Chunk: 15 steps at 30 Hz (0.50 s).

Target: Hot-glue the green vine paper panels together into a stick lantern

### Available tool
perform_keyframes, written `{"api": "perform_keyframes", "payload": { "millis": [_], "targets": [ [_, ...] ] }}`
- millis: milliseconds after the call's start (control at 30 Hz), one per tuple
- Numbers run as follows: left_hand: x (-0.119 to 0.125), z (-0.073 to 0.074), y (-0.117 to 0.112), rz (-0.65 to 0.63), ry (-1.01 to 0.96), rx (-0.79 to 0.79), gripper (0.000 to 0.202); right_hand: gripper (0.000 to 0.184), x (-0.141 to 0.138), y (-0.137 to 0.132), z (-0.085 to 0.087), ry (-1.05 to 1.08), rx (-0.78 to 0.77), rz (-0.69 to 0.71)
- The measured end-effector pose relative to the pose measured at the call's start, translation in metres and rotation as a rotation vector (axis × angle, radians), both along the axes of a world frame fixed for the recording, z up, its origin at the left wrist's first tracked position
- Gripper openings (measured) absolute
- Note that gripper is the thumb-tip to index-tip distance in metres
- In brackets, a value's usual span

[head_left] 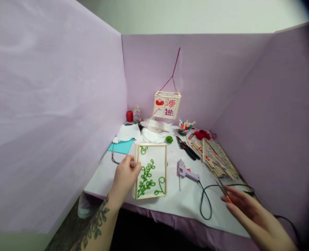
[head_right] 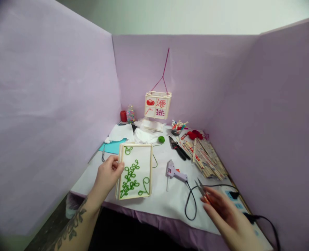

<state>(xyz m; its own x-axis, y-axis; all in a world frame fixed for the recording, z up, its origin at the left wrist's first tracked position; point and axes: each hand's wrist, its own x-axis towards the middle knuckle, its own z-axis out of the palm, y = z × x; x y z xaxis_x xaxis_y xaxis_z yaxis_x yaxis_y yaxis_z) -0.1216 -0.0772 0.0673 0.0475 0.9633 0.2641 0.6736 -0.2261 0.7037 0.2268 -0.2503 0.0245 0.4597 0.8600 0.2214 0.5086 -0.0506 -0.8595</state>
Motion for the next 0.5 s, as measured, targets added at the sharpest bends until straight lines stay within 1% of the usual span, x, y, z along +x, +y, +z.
{"api": "perform_keyframes", "payload": {
  "millis": [67, 100, 167, 233, 333, 500],
  "targets": [
    [0.001, -0.002, -0.003, -0.004, -0.001, 0.024, 0.019, 0.037, -0.046, 0.030, 0.023, 0.102, -0.027, 0.175],
    [0.002, -0.003, -0.004, -0.004, -0.003, 0.032, 0.018, 0.034, -0.069, 0.047, 0.030, 0.134, -0.044, 0.265],
    [0.003, -0.005, -0.007, 0.000, -0.009, 0.038, 0.018, 0.028, -0.111, 0.080, 0.037, 0.142, -0.012, 0.346],
    [0.002, -0.007, -0.009, 0.000, -0.020, 0.035, 0.017, 0.024, -0.141, 0.106, 0.039, 0.156, 0.002, 0.364],
    [0.000, -0.008, -0.013, -0.011, -0.038, 0.026, 0.016, 0.024, -0.165, 0.128, 0.037, 0.152, 0.047, 0.351],
    [-0.004, -0.008, -0.016, -0.018, -0.060, 0.027, 0.015, 0.020, -0.175, 0.138, 0.035, 0.029, 0.134, 0.306]
  ]
}}
